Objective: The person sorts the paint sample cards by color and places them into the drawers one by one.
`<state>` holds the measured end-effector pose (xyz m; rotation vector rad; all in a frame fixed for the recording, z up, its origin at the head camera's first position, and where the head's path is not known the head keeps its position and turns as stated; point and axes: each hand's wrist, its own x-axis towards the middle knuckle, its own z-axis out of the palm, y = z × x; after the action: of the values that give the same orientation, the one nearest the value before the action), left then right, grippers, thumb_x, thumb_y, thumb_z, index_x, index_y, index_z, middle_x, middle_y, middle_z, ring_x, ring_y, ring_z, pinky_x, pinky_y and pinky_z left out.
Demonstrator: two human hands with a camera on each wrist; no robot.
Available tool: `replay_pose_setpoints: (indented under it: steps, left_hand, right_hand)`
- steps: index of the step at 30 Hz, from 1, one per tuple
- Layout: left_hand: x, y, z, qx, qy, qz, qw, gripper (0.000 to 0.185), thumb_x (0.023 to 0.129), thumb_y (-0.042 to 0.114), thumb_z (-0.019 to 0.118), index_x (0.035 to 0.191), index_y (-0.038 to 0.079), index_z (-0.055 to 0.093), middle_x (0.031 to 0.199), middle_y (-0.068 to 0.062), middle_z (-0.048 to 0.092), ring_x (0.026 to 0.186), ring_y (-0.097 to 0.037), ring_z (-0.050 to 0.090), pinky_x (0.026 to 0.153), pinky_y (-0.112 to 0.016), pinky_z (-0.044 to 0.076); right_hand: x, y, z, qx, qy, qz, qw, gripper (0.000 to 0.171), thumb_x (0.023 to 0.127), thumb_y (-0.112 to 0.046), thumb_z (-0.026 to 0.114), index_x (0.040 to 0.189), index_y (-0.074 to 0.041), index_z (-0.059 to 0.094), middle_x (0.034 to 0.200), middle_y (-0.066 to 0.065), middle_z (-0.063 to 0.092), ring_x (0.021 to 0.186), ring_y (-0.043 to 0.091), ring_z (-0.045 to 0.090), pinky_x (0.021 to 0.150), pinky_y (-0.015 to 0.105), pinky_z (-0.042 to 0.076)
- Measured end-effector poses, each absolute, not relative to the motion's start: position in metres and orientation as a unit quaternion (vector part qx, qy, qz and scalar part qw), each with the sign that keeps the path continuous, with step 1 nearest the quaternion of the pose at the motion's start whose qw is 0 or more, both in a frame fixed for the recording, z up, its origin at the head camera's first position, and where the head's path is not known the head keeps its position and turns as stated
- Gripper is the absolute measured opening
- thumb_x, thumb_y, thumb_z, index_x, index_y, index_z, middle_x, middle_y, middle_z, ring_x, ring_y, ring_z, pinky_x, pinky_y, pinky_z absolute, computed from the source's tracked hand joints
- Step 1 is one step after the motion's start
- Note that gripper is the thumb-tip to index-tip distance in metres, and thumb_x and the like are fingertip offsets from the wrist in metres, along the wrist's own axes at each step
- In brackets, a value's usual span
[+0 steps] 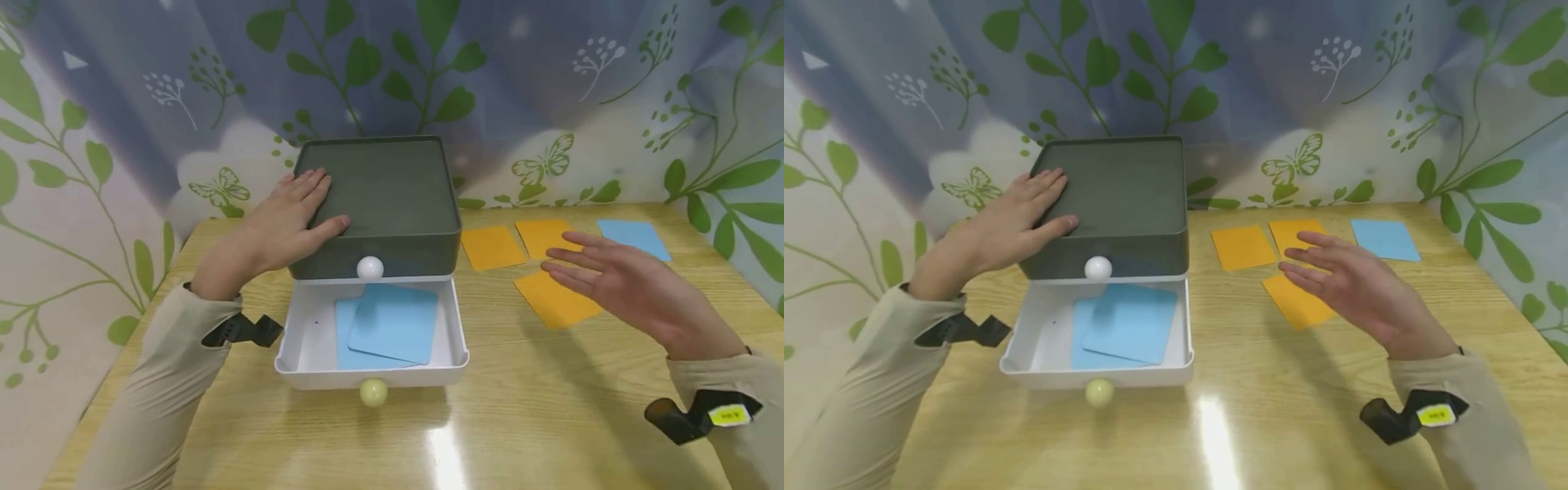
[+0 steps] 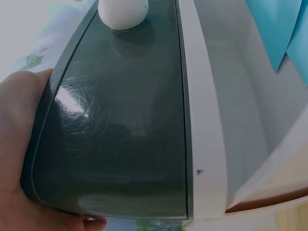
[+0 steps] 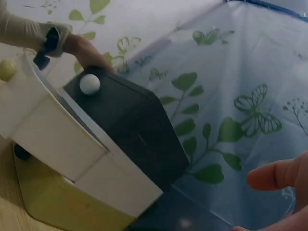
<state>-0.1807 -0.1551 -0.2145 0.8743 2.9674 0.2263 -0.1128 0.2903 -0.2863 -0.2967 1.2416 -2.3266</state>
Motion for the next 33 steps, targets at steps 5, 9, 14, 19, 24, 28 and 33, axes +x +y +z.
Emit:
replay_pose_setpoints:
  steps: [5, 9, 14, 19, 24, 28, 33]
  left_hand:
    - [-0.182, -0.155, -0.215, 0.285, 0.956, 0.072, 0.02, 0.079, 0.102, 0.053, 0.033, 0.152, -0.005, 0.012, 0.159, -0.022, 0.007, 0.147, -0.035, 0.003, 0.119, -0.045, 0.0]
    - [-0.18, -0.155, -0.215, 0.285, 0.955, 0.076, 0.019, 0.079, 0.102, 0.053, 0.033, 0.152, -0.005, 0.012, 0.159, -0.022, 0.007, 0.147, -0.035, 0.004, 0.119, -0.045, 0.0]
    - [-0.178, -0.158, -0.217, 0.276, 0.958, 0.076, 0.021, 0.078, 0.102, 0.051, 0.034, 0.152, -0.005, 0.013, 0.159, -0.022, 0.008, 0.147, -0.035, 0.004, 0.119, -0.046, 0.002]
    - [-0.178, -0.156, -0.219, 0.278, 0.957, 0.08, 0.02, 0.078, 0.102, 0.051, 0.035, 0.152, -0.005, 0.014, 0.159, -0.023, 0.009, 0.147, -0.035, 0.005, 0.119, -0.046, 0.002]
    - [-0.177, -0.154, -0.219, 0.282, 0.956, 0.081, 0.015, 0.078, 0.102, 0.051, 0.034, 0.152, -0.005, 0.014, 0.159, -0.023, 0.009, 0.147, -0.036, 0.005, 0.119, -0.045, 0.001]
    - [-0.177, -0.153, -0.219, 0.283, 0.956, 0.078, 0.02, 0.078, 0.102, 0.051, 0.034, 0.152, -0.005, 0.014, 0.159, -0.022, 0.009, 0.147, -0.035, 0.005, 0.119, -0.045, 0.001]
    - [-0.178, -0.149, -0.221, 0.291, 0.953, 0.081, 0.018, 0.078, 0.102, 0.05, 0.036, 0.152, -0.005, 0.015, 0.159, -0.022, 0.01, 0.147, -0.035, 0.005, 0.119, -0.045, 0.001]
  right_hand:
    - [-0.13, 0.318, -0.297, -0.017, 0.479, -0.857, 0.19, 0.043, 0.105, -0.01, 0.034, 0.148, -0.012, 0.028, 0.155, 0.019, 0.012, 0.135, 0.033, 0.039, 0.102, 0.036, 0.044]
    - [-0.141, 0.326, -0.304, 0.031, 0.666, -0.729, 0.155, 0.069, 0.105, -0.023, 0.039, 0.155, -0.01, -0.007, 0.158, 0.016, -0.015, 0.145, 0.04, 0.005, 0.102, 0.037, 0.044]
    - [-0.151, 0.326, -0.312, 0.091, 0.863, -0.486, 0.109, 0.089, 0.1, -0.042, 0.044, 0.15, 0.007, -0.011, 0.153, 0.034, -0.011, 0.139, 0.055, 0.002, 0.108, 0.066, 0.018]
    - [-0.159, 0.336, -0.325, 0.127, 0.933, -0.329, 0.066, 0.09, 0.097, -0.042, 0.047, 0.145, 0.019, 0.002, 0.142, 0.049, -0.004, 0.124, 0.069, 0.009, 0.096, 0.073, 0.024]
    - [-0.175, 0.363, -0.34, 0.14, 0.956, -0.25, 0.07, 0.083, 0.096, -0.04, 0.046, 0.133, 0.029, 0.017, 0.124, 0.055, 0.013, 0.11, 0.073, 0.02, 0.083, 0.074, 0.028]
    - [-0.185, 0.388, -0.346, 0.141, 0.958, -0.236, 0.079, 0.078, 0.096, -0.037, 0.046, 0.116, 0.035, 0.024, 0.113, 0.057, 0.019, 0.103, 0.071, 0.024, 0.077, 0.07, 0.031]
    - [-0.19, 0.412, -0.352, 0.135, 0.97, -0.196, 0.055, 0.057, 0.095, -0.036, 0.048, 0.077, 0.019, 0.047, 0.106, 0.053, 0.032, 0.103, 0.07, 0.029, 0.078, 0.069, 0.032]
